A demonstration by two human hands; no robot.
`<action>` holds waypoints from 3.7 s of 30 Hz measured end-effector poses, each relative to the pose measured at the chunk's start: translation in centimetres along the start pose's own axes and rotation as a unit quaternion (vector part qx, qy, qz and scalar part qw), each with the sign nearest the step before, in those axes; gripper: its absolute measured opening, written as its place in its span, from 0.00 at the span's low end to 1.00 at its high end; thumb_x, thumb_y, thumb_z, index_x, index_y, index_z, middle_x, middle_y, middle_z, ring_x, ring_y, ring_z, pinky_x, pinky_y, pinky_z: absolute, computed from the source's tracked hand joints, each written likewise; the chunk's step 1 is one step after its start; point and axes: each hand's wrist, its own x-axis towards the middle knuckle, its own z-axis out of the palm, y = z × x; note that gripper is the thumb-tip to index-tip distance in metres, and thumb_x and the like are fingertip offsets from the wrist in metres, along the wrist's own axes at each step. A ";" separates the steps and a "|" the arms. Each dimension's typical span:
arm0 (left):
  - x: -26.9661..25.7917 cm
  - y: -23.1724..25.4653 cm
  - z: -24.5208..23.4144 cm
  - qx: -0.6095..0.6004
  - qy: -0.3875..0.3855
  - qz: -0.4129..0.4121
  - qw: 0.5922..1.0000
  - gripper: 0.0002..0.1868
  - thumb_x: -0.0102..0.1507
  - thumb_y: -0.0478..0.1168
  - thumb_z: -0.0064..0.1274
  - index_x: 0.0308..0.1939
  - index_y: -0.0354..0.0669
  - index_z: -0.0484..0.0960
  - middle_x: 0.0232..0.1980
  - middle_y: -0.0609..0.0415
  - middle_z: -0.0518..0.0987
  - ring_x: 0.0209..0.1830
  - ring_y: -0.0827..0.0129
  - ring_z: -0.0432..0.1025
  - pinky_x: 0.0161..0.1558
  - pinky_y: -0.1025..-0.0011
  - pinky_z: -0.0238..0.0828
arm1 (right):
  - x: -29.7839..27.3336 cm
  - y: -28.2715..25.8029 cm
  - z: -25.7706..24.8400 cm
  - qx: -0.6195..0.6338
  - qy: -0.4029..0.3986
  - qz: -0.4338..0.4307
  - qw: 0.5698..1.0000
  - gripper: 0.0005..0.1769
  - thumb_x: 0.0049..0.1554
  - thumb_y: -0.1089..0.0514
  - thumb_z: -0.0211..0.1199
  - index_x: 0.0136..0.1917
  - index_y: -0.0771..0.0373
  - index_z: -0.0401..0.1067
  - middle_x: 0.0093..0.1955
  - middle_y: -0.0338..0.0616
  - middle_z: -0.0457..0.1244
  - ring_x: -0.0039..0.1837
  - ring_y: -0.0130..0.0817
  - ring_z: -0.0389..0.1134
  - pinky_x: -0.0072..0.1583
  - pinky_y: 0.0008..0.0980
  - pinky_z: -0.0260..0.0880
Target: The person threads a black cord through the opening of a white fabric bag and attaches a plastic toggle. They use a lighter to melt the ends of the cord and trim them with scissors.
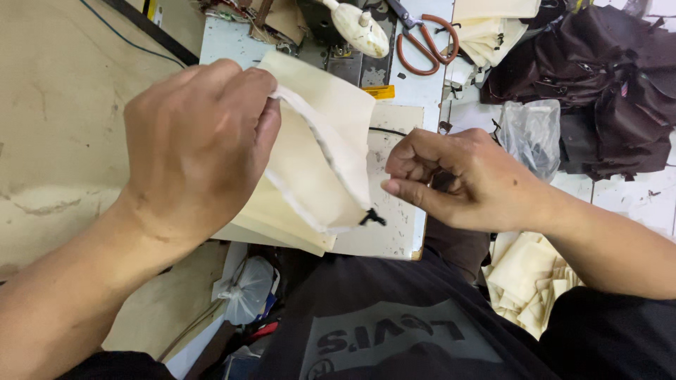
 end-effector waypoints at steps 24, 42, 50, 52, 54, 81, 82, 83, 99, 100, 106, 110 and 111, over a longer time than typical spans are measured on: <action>-5.5 0.1 -3.6 -0.088 -0.012 -0.203 0.975 0.14 0.67 0.39 0.59 0.33 0.47 0.69 0.25 0.62 0.64 0.23 0.68 0.57 0.27 0.66 0.46 | 2.8 1.2 6.6 -0.195 0.116 -0.160 0.961 0.08 0.65 0.55 0.64 0.50 0.61 0.71 0.38 0.38 0.62 0.39 0.35 0.65 0.33 0.35 0.58; -11.0 0.5 2.2 -0.251 -0.080 -0.430 0.863 0.07 0.56 0.37 0.50 0.39 0.48 0.73 0.23 0.63 0.63 0.19 0.73 0.58 0.31 0.71 0.62 | 1.6 5.9 9.2 0.079 0.244 -0.004 0.966 0.06 0.61 0.72 0.63 0.45 0.68 0.67 0.33 0.44 0.65 0.33 0.25 0.64 0.40 0.23 0.63; -10.9 3.1 3.8 -0.353 -0.010 -0.469 0.810 0.07 0.58 0.33 0.50 0.39 0.47 0.75 0.25 0.65 0.63 0.18 0.77 0.54 0.25 0.74 0.55 | 1.8 7.3 9.8 0.093 0.161 0.002 0.983 0.05 0.62 0.67 0.59 0.51 0.64 0.66 0.41 0.38 0.59 0.41 0.27 0.59 0.48 0.27 0.61; -10.4 3.4 4.0 -0.354 0.000 -0.471 0.808 0.07 0.59 0.32 0.49 0.39 0.47 0.75 0.24 0.64 0.63 0.19 0.77 0.54 0.25 0.74 0.56 | 2.3 6.4 9.2 0.056 0.131 -0.018 0.990 0.05 0.60 0.67 0.60 0.50 0.65 0.68 0.42 0.40 0.61 0.41 0.30 0.60 0.45 0.28 0.63; -10.2 3.6 4.1 -0.353 0.010 -0.472 0.808 0.07 0.59 0.31 0.48 0.39 0.46 0.74 0.23 0.63 0.62 0.20 0.77 0.55 0.26 0.75 0.57 | 2.5 6.2 9.1 0.021 0.101 -0.037 0.994 0.04 0.58 0.67 0.61 0.49 0.66 0.70 0.42 0.43 0.63 0.41 0.33 0.61 0.42 0.29 0.64; -12.6 1.7 4.8 -0.348 0.022 -0.344 0.872 0.19 0.54 0.24 0.57 0.48 0.37 0.83 0.36 0.47 0.69 0.29 0.55 0.72 0.32 0.67 0.73 | 1.2 9.4 9.7 0.179 0.182 0.013 0.967 0.08 0.58 0.73 0.67 0.51 0.71 0.72 0.31 0.46 0.66 0.33 0.28 0.64 0.41 0.24 0.66; -12.4 2.0 4.9 -0.369 0.019 -0.345 0.863 0.18 0.53 0.24 0.56 0.47 0.37 0.83 0.35 0.48 0.70 0.26 0.58 0.72 0.30 0.67 0.72 | 1.3 9.5 9.6 0.180 0.172 0.013 0.968 0.10 0.57 0.73 0.68 0.52 0.71 0.72 0.32 0.45 0.65 0.35 0.28 0.64 0.42 0.25 0.67; -12.1 2.3 5.0 -0.390 0.017 -0.346 0.854 0.17 0.52 0.24 0.56 0.45 0.36 0.83 0.34 0.49 0.70 0.24 0.61 0.72 0.28 0.68 0.72 | 1.3 9.5 9.5 0.181 0.162 0.012 0.970 0.13 0.56 0.73 0.69 0.54 0.70 0.73 0.32 0.43 0.63 0.37 0.28 0.64 0.44 0.26 0.67; -9.4 1.0 0.9 -0.387 -0.101 -0.420 0.815 0.14 0.57 0.32 0.53 0.45 0.44 0.71 0.32 0.62 0.69 0.23 0.80 0.60 0.24 0.79 0.58 | 2.9 8.0 7.0 -0.359 0.061 -0.270 0.891 0.07 0.66 0.57 0.65 0.47 0.59 0.73 0.49 0.41 0.68 0.47 0.36 0.69 0.49 0.34 0.71; -9.6 0.5 1.0 -0.348 -0.130 -0.336 0.866 0.11 0.60 0.32 0.53 0.45 0.42 0.70 0.37 0.56 0.71 0.27 0.69 0.65 0.27 0.68 0.61 | 2.7 7.7 6.5 -0.279 0.053 -0.250 0.926 0.06 0.66 0.61 0.62 0.49 0.66 0.71 0.48 0.48 0.67 0.47 0.42 0.69 0.50 0.38 0.72; -8.3 0.7 -1.5 -0.236 -0.274 0.018 0.932 0.19 0.55 0.18 0.45 0.46 0.38 0.64 0.48 0.45 0.68 0.20 0.59 0.63 0.12 0.63 0.61 | 1.4 7.3 4.4 -0.206 -0.007 -0.260 0.943 0.13 0.66 0.74 0.56 0.60 0.63 0.63 0.55 0.53 0.62 0.49 0.45 0.67 0.46 0.39 0.71; -7.3 1.1 -1.8 -0.231 -0.399 0.120 0.879 0.18 0.70 0.21 0.42 0.55 0.48 0.62 0.29 0.55 0.68 0.14 0.70 0.66 0.09 0.72 0.75 | 0.9 6.2 3.4 -0.289 -0.054 -0.262 0.919 0.23 0.58 0.79 0.59 0.65 0.67 0.68 0.59 0.57 0.60 0.52 0.48 0.65 0.49 0.42 0.74; -6.8 1.1 -2.2 -0.230 -0.398 0.123 0.879 0.18 0.70 0.21 0.42 0.55 0.48 0.62 0.29 0.55 0.68 0.14 0.70 0.66 0.09 0.72 0.75 | 0.7 6.0 3.0 -0.291 -0.053 -0.261 0.919 0.23 0.58 0.79 0.59 0.65 0.67 0.68 0.59 0.57 0.60 0.52 0.48 0.65 0.49 0.42 0.74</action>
